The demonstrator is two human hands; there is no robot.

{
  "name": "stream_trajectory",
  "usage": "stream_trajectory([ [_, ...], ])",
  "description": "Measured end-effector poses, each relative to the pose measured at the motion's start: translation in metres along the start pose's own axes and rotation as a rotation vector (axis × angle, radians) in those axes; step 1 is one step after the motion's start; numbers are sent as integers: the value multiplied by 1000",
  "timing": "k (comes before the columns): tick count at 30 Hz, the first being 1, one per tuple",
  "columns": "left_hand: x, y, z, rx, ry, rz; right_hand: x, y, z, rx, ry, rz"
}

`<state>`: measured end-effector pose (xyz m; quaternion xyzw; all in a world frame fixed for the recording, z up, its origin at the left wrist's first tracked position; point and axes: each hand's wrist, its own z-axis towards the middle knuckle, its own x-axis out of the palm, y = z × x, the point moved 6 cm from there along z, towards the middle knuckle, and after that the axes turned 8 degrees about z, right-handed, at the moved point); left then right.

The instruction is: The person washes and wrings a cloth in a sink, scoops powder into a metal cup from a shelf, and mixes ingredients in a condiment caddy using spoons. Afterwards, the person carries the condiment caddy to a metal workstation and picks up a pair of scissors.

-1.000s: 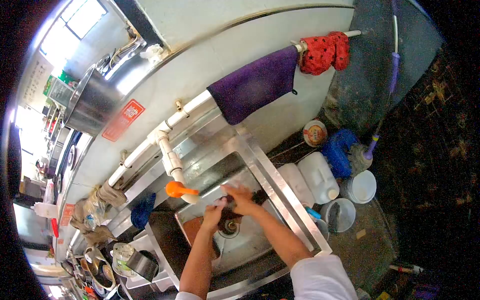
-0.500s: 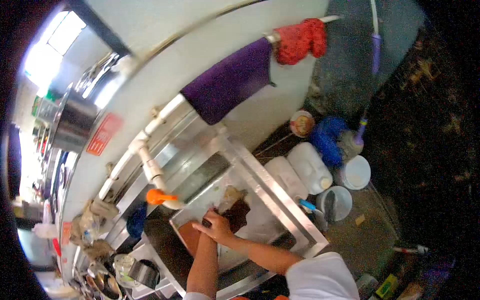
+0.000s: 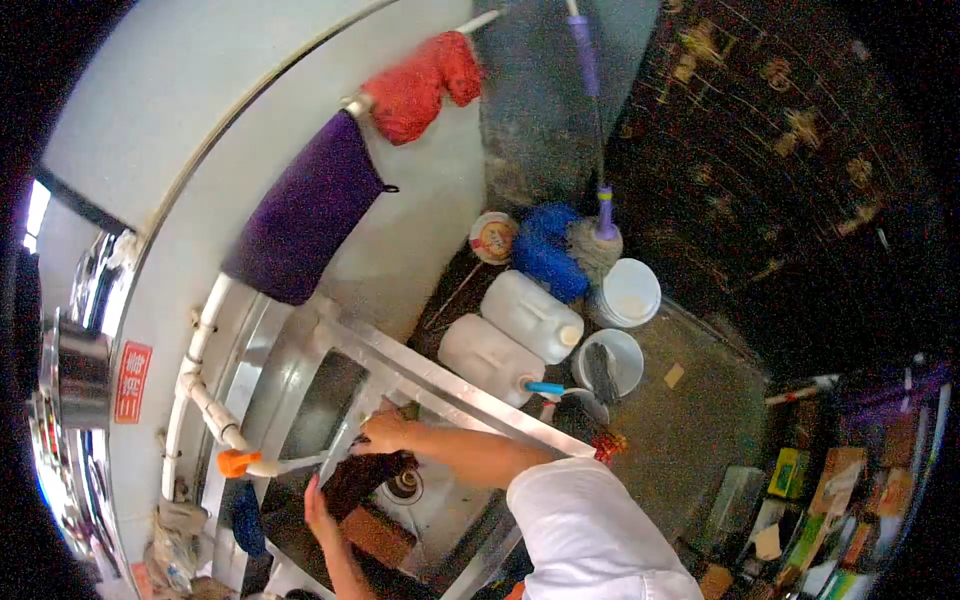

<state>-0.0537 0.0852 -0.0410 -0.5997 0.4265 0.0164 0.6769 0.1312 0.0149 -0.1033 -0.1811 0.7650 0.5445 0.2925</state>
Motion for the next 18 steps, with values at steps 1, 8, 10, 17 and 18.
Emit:
stream_trajectory([
  [1, -5, 21, -3, -289, 14, -409, -1, 1, -4, -70, 203, 76],
  [8, -13, -19, 12, -165, 305, -121, -12, 12, 20, -365, 217, 509],
  [10, 7, -31, 11, 161, 573, 261, -31, 26, 29, -452, 173, 749],
  [17, 13, 34, 22, -420, 547, -33, -26, -2, 44, -227, 152, 363],
  [18, 9, 44, 23, -413, 568, -38, -22, -10, 40, -190, 146, 240],
])
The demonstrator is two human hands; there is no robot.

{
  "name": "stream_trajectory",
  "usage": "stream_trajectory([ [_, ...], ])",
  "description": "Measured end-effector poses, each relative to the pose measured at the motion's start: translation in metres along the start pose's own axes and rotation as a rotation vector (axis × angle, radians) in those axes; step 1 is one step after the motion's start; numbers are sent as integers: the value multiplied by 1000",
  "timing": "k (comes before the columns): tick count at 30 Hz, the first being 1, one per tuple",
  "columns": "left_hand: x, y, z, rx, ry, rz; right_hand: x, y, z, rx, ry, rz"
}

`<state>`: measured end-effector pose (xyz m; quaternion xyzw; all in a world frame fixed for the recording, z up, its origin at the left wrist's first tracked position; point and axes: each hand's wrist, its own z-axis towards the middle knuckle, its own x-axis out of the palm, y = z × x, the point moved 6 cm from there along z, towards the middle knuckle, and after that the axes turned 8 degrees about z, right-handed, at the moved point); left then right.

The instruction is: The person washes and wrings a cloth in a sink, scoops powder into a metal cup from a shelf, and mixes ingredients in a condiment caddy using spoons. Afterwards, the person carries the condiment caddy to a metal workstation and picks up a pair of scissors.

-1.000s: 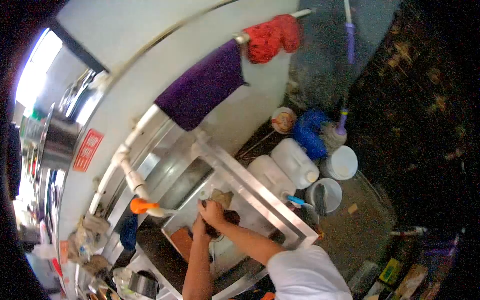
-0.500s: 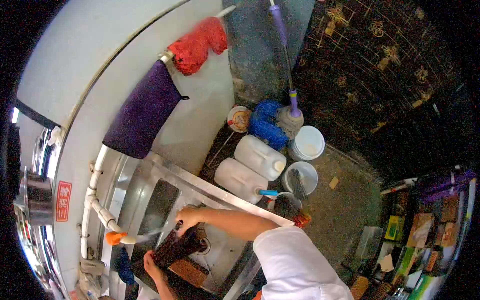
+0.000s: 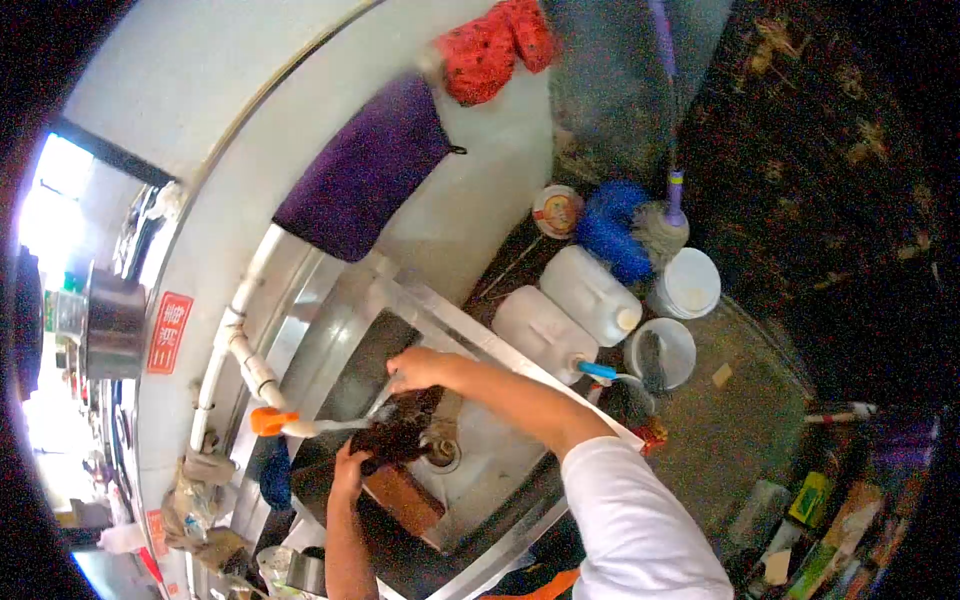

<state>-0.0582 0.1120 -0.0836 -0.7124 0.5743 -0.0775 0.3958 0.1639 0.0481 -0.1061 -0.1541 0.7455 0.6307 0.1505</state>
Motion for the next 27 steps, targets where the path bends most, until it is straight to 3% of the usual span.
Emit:
stream_trajectory([
  [1, -1, 4, 6, -23, -30, -142, -2, 16, -14, 130, 165, -3],
  [2, 7, 5, 20, -47, -47, -282, 4, 23, -20, 51, 245, -94],
  [3, 21, -58, -10, -106, -188, -210, 35, 0, -6, -25, 220, -172],
  [4, 25, -59, 2, 16, -70, -226, 25, 31, -22, -73, 344, 22],
  [6, 34, -85, 11, 123, -38, -173, 66, 12, -3, -98, 141, 116],
  [8, 48, -100, 4, 62, -245, -571, 81, -2, -8, 122, 107, 263],
  [9, 48, -113, -6, 68, -402, -548, 86, -12, -17, 182, 100, 339],
  [10, 44, -63, 31, 3, -115, -935, 98, -24, -26, 256, 84, 409],
  [11, 39, -59, 32, 56, -63, -1004, 107, -44, -21, 153, -112, 309],
  [12, 35, -55, 30, 105, -16, -1073, 112, -51, -24, 152, -112, 316],
  [14, 29, -5, 47, 47, -59, -986, 128, -65, -43, 229, -140, 1517],
  [15, 29, 16, 59, -6, -104, -905, 109, -43, -57, 161, -149, 1397],
  [16, 46, 33, 62, -278, -182, -971, 88, -10, -71, 114, -323, 1333],
  [17, 64, 30, 52, -420, -158, -860, 67, 24, -88, 77, -494, 1248],
  [18, 73, 31, 52, -266, -94, -710, 86, 28, -81, -17, -687, 1067],
  [20, 94, 31, 53, -213, -142, -765, 105, 43, -69, 118, -688, 550],
  [21, 102, 33, 52, -214, -182, -805, 99, 52, -70, 138, -794, 301],
  [22, 107, 31, 55, -213, -216, -825, 94, 42, -58, 131, -781, 306],
  [24, 115, 19, 59, -188, -247, -838, 80, -19, -44, 576, -851, 706],
  [27, 111, -6, 60, -114, -111, -760, 67, -7, -52, 453, -967, 520],
])
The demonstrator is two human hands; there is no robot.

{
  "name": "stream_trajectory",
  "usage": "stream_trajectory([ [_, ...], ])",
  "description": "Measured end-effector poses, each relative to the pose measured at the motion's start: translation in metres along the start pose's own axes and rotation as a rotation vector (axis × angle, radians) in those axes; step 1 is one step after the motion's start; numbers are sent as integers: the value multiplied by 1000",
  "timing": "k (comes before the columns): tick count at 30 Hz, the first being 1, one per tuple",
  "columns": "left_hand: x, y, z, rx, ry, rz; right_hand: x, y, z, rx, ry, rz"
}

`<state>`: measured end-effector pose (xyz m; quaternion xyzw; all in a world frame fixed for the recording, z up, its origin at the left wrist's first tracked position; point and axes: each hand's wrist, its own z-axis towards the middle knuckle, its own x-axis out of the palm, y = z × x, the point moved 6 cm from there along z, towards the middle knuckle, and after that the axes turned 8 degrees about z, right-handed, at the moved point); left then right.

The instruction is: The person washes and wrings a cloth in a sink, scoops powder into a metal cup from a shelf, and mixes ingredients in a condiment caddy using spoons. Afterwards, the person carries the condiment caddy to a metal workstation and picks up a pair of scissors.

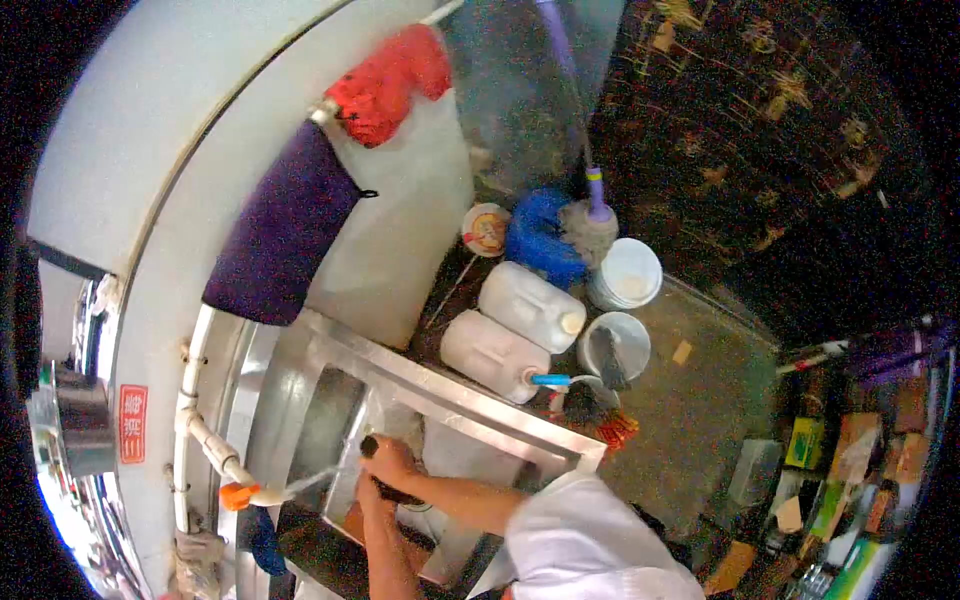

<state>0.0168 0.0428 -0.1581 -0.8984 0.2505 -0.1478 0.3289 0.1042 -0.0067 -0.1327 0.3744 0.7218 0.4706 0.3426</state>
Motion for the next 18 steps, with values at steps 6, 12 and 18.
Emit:
stream_trajectory([
  [6, -52, 21, 45, 19, -23, 180, 6, 5, -5, 31, -10, -145],
  [12, -8, 28, -15, 62, 38, -532, 4, 13, 28, -387, 397, -444],
  [18, -2, 42, 18, -105, 124, -676, 14, 28, -9, -513, 981, -331],
])
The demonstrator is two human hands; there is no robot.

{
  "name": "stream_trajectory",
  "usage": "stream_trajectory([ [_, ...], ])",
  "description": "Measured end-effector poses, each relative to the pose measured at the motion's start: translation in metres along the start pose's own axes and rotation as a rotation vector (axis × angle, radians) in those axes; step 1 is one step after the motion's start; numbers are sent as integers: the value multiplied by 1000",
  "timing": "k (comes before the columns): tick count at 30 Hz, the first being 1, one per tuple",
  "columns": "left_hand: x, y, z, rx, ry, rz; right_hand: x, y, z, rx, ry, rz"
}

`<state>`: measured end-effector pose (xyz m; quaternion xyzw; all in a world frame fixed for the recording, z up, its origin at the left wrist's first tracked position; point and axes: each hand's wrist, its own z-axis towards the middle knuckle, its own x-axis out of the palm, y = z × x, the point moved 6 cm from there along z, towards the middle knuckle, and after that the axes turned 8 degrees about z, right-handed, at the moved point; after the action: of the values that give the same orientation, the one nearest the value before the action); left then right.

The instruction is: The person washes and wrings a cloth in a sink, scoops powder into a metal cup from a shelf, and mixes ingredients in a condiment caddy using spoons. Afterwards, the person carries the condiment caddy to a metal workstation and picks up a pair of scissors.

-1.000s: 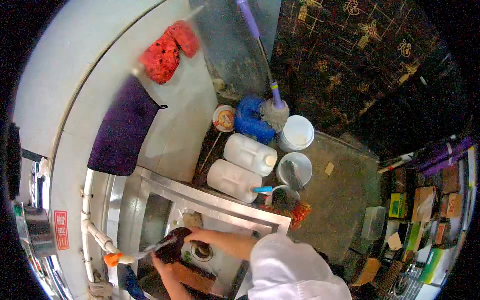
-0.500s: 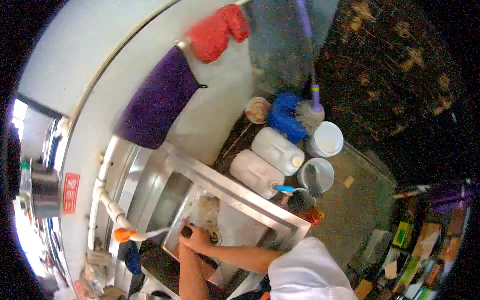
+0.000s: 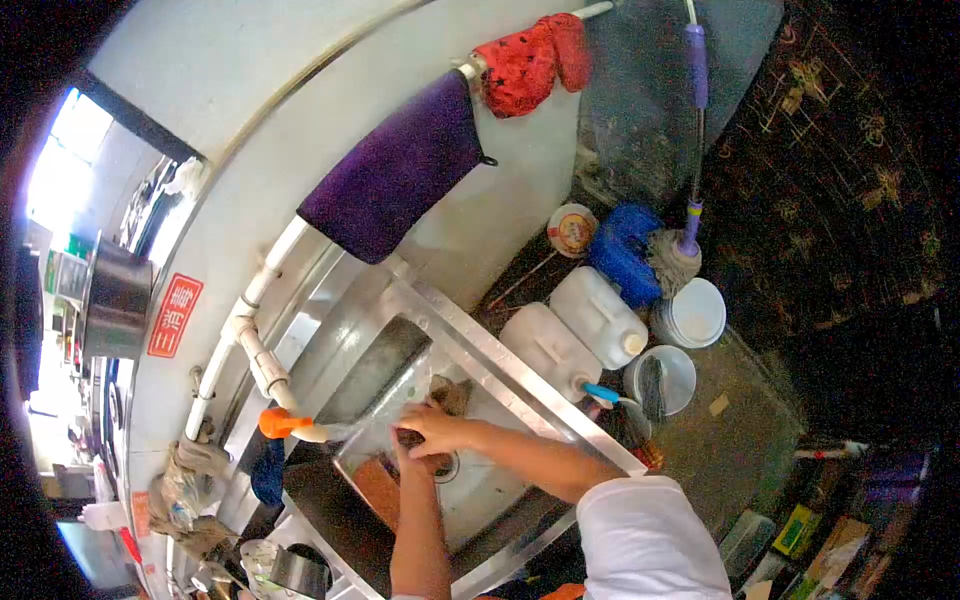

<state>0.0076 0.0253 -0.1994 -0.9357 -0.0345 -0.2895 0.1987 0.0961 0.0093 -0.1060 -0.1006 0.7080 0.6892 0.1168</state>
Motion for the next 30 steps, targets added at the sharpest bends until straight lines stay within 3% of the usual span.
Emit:
stream_trajectory([
  [2, -3, -9, 0, 84, 22, 122, -8, 35, -10, 13, 246, 166],
  [3, 0, -15, 0, 78, -23, 153, -8, 33, -12, 10, 253, 163],
  [5, 7, -23, -1, -23, -182, 112, -15, 25, -14, 62, 86, 517],
  [6, -14, -21, 10, -18, -196, 149, -18, 21, -15, 209, 100, 655],
  [7, -12, -22, 7, -14, -212, 185, -14, 9, -8, 205, 71, 691],
  [9, -2, -12, -11, -124, -183, 80, -13, -36, 11, 319, -247, 478],
  [11, 7, -7, -24, -92, 76, 25, -32, -38, 29, 374, -237, 74],
  [13, 30, -9, -37, -66, 171, 42, -34, -26, 36, 277, -243, 61],
  [15, 35, -9, -41, -44, 265, 48, -22, -34, 37, 418, -109, 352],
  [17, 23, -11, -34, -25, 186, -1, 6, -72, 28, 719, -406, 1195],
  [18, 36, -11, -39, -20, 270, -93, 21, -67, 22, 719, -398, 1193],
  [19, 51, -7, -45, -14, 271, -92, 36, -53, 21, 559, -326, 1446],
  [21, 68, -7, -55, 174, 144, -379, 48, -22, 12, 204, -161, 1915],
  [22, 63, -3, -47, 105, 185, -592, 48, -23, 10, 110, -115, 2023],
  [23, 62, -1, -47, 110, 184, -601, 48, -24, 9, 19, -57, 2129],
  [25, 86, 3, -60, -187, 488, -944, 69, -93, 13, 384, -311, 1823],
  [27, 73, -6, -53, -194, 511, -886, 61, -106, 17, 551, -418, 1641],
  [29, 50, 2, -43, -358, 497, -456, 22, -65, 40, 441, -201, 1244],
  [30, 32, 0, -31, -271, 402, -66, 22, -64, 48, 439, -199, 1238],
])
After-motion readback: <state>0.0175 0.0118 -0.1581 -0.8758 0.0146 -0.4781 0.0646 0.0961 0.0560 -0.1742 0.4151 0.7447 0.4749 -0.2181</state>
